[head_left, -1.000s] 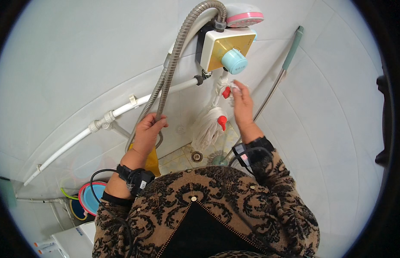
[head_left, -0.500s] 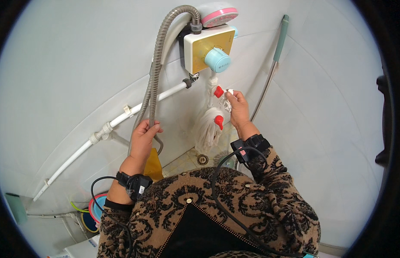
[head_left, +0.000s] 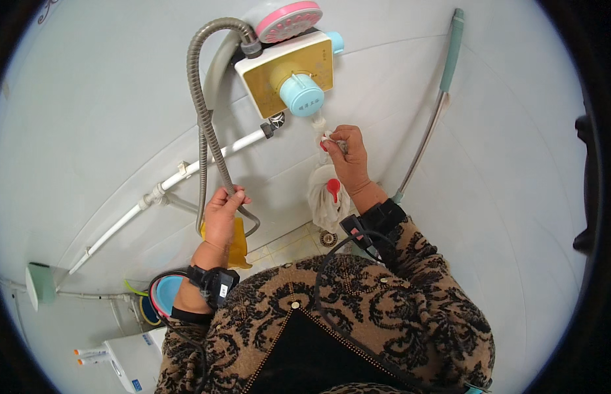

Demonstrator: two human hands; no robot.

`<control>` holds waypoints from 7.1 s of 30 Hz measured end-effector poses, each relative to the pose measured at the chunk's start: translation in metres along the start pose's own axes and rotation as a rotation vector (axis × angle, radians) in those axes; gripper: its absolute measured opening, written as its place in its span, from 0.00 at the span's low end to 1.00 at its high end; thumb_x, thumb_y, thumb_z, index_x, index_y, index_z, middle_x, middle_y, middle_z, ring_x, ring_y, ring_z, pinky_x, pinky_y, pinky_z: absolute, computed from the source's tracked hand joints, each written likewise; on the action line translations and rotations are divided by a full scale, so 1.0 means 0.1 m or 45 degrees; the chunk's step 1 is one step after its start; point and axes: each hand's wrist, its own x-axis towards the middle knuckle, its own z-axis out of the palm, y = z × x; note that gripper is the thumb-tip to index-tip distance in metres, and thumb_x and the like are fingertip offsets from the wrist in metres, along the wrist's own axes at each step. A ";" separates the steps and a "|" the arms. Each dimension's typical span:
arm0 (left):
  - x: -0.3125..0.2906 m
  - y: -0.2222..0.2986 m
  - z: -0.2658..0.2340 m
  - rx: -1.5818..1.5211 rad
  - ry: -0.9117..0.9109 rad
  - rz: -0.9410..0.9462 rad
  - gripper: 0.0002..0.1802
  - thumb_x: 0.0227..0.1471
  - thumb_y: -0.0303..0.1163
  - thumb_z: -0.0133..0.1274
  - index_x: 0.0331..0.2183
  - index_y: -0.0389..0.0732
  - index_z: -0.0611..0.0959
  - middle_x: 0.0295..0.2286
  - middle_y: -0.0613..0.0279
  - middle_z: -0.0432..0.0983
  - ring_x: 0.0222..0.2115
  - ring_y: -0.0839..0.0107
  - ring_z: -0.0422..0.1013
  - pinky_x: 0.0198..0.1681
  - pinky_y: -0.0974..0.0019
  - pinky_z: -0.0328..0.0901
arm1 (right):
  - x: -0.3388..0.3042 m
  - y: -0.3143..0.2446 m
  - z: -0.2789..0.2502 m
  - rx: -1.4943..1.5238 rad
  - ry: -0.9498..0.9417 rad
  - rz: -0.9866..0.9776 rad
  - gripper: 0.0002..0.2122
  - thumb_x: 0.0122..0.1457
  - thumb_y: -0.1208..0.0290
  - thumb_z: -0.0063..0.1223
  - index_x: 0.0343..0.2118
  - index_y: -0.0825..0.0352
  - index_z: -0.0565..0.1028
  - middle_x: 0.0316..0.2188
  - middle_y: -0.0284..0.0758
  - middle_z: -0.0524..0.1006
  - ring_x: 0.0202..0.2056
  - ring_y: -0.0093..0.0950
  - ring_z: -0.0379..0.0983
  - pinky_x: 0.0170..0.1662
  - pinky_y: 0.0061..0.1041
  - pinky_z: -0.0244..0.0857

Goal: The person wipes a wall-mounted bin, then cleans exposed plumbing pipes, a shower head, and a water heater control unit using a white cloth. The person moves between fixtures and wipes each surface in sequence.

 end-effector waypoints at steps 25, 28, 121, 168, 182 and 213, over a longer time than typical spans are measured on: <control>0.18 0.32 0.06 1.214 -0.093 0.185 0.15 0.55 0.36 0.58 0.38 0.34 0.80 0.31 0.53 0.79 0.33 0.61 0.76 0.38 0.61 0.69 | -0.21 -0.09 0.08 -0.111 -0.145 0.013 0.11 0.52 0.78 0.63 0.36 0.66 0.71 0.35 0.39 0.72 0.37 0.37 0.73 0.42 0.30 0.69; 0.23 0.52 0.24 1.463 -0.056 0.278 0.14 0.54 0.38 0.58 0.35 0.35 0.80 0.29 0.50 0.79 0.30 0.54 0.76 0.33 0.58 0.70 | -0.21 -0.11 0.20 -0.189 -0.181 -0.121 0.12 0.51 0.80 0.63 0.34 0.66 0.70 0.37 0.40 0.71 0.37 0.38 0.72 0.41 0.31 0.69; 0.71 -0.62 1.07 -0.256 -0.374 0.049 0.15 0.57 0.26 0.52 0.46 0.33 0.78 0.37 0.60 0.77 0.37 0.73 0.71 0.43 0.68 0.67 | 0.74 -1.00 0.28 -1.596 -1.577 -1.287 0.05 0.48 0.73 0.51 0.30 0.62 0.73 0.29 0.33 0.72 0.33 0.33 0.72 0.38 0.32 0.66; 0.47 -1.18 0.75 0.115 -0.258 -0.206 0.14 0.57 0.31 0.52 0.44 0.35 0.80 0.36 0.62 0.79 0.36 0.74 0.74 0.41 0.70 0.69 | -0.48 0.01 -0.28 -0.559 -0.967 0.167 0.07 0.54 0.81 0.57 0.35 0.67 0.73 0.35 0.37 0.74 0.38 0.32 0.73 0.43 0.25 0.67; 0.33 -0.93 0.85 -0.171 -0.362 -0.183 0.17 0.61 0.35 0.51 0.47 0.36 0.78 0.40 0.63 0.78 0.40 0.74 0.74 0.45 0.69 0.68 | -0.26 -0.19 -0.15 0.313 -0.418 1.147 0.05 0.57 0.83 0.55 0.33 0.66 0.73 0.37 0.28 0.76 0.33 0.19 0.71 0.36 0.21 0.68; 0.23 -0.51 0.91 -1.274 -0.371 -0.526 0.23 0.66 0.47 0.43 0.45 0.35 0.76 0.43 0.57 0.75 0.45 0.66 0.72 0.54 0.61 0.66 | -0.44 -0.55 0.33 -0.025 -0.939 0.119 0.16 0.48 0.83 0.59 0.42 0.64 0.74 0.42 0.39 0.74 0.45 0.40 0.71 0.50 0.35 0.66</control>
